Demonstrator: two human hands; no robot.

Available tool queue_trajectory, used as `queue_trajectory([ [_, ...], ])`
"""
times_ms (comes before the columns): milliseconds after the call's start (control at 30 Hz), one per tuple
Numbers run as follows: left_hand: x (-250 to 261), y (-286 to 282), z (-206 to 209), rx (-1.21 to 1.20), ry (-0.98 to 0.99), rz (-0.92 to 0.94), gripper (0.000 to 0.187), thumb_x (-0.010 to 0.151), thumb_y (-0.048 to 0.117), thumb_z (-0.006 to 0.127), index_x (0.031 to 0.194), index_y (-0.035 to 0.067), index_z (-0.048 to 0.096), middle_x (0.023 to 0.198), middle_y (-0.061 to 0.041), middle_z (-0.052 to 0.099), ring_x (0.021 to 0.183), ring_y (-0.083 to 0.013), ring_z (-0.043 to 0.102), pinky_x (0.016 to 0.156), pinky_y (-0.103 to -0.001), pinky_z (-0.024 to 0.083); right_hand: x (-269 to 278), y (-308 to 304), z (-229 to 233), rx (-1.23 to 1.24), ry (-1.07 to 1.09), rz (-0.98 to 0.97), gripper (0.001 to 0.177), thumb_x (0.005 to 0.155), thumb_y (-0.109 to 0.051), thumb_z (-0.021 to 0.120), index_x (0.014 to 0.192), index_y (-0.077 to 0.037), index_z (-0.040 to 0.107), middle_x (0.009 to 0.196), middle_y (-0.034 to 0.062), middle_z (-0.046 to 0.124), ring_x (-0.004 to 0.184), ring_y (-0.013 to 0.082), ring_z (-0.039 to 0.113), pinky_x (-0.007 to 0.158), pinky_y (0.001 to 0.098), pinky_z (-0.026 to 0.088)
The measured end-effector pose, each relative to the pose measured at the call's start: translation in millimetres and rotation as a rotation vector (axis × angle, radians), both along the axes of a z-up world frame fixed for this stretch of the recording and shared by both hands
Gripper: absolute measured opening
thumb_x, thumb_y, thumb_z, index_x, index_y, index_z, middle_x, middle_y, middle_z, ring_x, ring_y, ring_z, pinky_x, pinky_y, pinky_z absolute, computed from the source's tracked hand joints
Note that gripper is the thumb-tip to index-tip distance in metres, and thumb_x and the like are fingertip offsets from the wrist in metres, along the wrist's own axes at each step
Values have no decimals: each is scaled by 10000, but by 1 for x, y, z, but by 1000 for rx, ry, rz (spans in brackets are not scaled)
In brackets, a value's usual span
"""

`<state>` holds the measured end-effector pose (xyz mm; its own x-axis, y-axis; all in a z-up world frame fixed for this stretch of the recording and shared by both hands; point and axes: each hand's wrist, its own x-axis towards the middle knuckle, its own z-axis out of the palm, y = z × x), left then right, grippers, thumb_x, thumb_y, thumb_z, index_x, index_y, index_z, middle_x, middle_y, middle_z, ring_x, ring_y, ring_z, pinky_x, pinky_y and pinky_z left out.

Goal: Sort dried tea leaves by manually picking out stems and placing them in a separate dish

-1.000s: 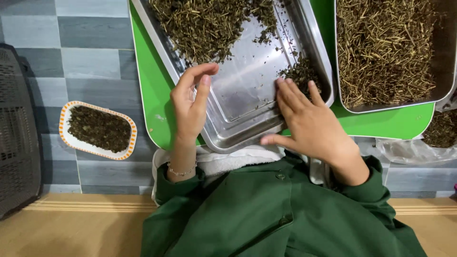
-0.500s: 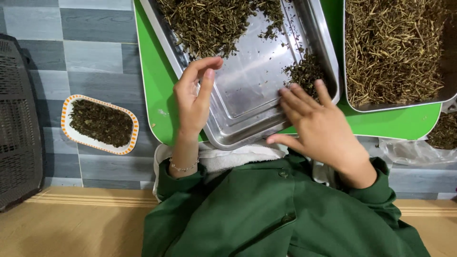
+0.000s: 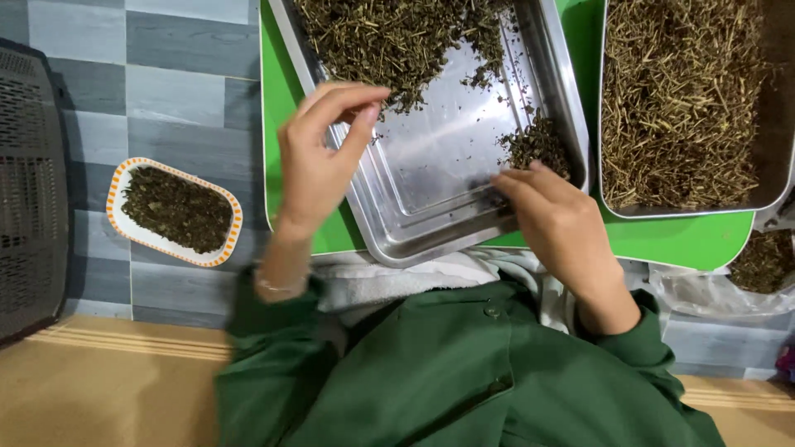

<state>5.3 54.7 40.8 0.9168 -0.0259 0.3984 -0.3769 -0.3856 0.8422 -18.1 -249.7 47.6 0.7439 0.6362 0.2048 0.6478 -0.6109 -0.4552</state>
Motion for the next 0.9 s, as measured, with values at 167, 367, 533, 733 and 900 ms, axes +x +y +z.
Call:
queue_trajectory([
  [167,41,13,12,371,-46,-146,262,977,-71,694,1210,44,732,1166,-179,701,1050,-281,695,975,-365,603,12,-8,-28,101,-171,-167,100,993,6,829,1059,34,759,915,152,740,765,227,687,660,313,544],
  [367,86,14,16,459,6,-242,247,1001,53,706,1244,15,725,1228,-182,734,1142,-326,690,1035,-507,496,20,-14,-12,78,-161,-135,246,1045,31,713,1278,47,633,1234,225,643,1083,371,642,961,453,531],
  [533,94,31,16,585,-103,-182,281,971,74,800,1249,76,761,1222,-116,764,1107,-330,711,944,-505,548,34,2,35,-70,-118,48,430,1004,-37,717,1406,58,596,1249,246,686,1113,381,673,997,486,565],
  [733,59,33,13,122,12,-129,201,1095,109,574,1246,6,659,1224,-174,724,1146,-272,694,1026,-399,572,109,87,30,-567,328,170,397,1087,-401,542,1199,-30,632,990,144,699,815,302,727,679,438,682],
  [900,23,35,12,-343,146,-68,242,1099,202,533,1200,16,651,1112,-123,696,1037,-209,681,920,-285,573,177,150,-11,-376,22,51,1033,800,-583,892,1560,-141,349,1455,252,377,1211,489,539,757,609,593],
])
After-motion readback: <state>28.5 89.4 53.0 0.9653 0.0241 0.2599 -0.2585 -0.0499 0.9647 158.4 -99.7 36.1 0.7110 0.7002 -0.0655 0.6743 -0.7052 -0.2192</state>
